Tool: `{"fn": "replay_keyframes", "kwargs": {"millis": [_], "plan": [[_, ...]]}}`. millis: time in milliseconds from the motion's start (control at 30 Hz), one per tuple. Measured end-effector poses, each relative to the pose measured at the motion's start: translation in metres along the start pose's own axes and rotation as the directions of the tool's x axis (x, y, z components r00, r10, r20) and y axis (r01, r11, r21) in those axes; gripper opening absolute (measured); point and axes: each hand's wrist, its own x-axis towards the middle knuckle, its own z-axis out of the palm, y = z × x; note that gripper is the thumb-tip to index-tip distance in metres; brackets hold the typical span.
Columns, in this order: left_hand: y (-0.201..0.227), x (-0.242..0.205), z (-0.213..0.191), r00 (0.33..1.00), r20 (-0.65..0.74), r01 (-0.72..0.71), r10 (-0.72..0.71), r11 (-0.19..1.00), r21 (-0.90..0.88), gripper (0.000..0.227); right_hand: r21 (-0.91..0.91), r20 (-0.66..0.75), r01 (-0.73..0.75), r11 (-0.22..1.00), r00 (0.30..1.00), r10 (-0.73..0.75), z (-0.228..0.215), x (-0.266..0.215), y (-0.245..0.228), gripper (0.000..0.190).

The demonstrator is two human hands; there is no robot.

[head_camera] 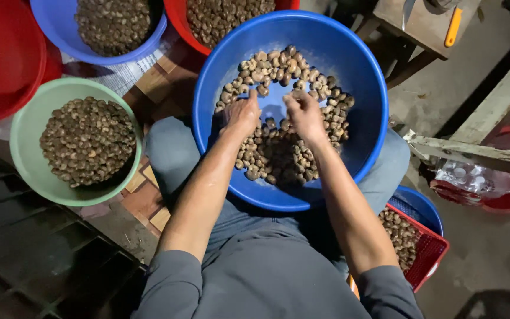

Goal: Sort raw cashews by hand, transferring selected ones from a blue bowl to a smaller red basket.

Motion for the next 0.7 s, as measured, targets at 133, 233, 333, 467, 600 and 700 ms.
{"fn": "replay_keyframes", "kwargs": {"millis": [133, 233, 333, 467, 600, 700], "plan": [[-0.005, 0.002, 0.001, 0.999, 0.0, 0.046, -0.047, 0.992, -0.121, 0.051, -0.311, 0.107, 0.205, 0.928, 0.978, -0.181, 0.022, 0.022, 0.001, 0.022], [-0.012, 0.001, -0.002, 0.996, -0.079, -0.06, 0.048, 0.985, -0.161, 0.053, -0.661, 0.166, 0.21, 0.72, 0.977, -0.132, 0.038, 0.041, 0.006, 0.027], [-0.006, -0.022, -0.02, 0.945, -0.301, -0.201, 0.13, 0.955, -0.218, 0.036, -0.896, 0.21, 0.195, 0.399, 0.978, -0.005, 0.054, 0.056, 0.018, 0.047], [-0.012, 0.003, 0.008, 0.808, -0.568, -0.439, 0.157, 0.802, -0.404, 0.029, -0.909, 0.254, 0.255, 0.328, 0.966, -0.046, 0.06, 0.049, 0.022, 0.048], [-0.009, 0.017, 0.007, 0.847, -0.53, -0.364, 0.034, 0.764, -0.533, 0.036, -0.827, 0.225, 0.156, 0.54, 0.972, 0.063, 0.053, 0.046, 0.02, 0.03], [-0.025, 0.06, 0.035, 0.828, -0.56, -0.495, 0.035, 0.517, -0.699, 0.03, -0.284, 0.257, 0.022, 0.959, 0.965, 0.054, 0.044, 0.052, 0.056, 0.036]]}}
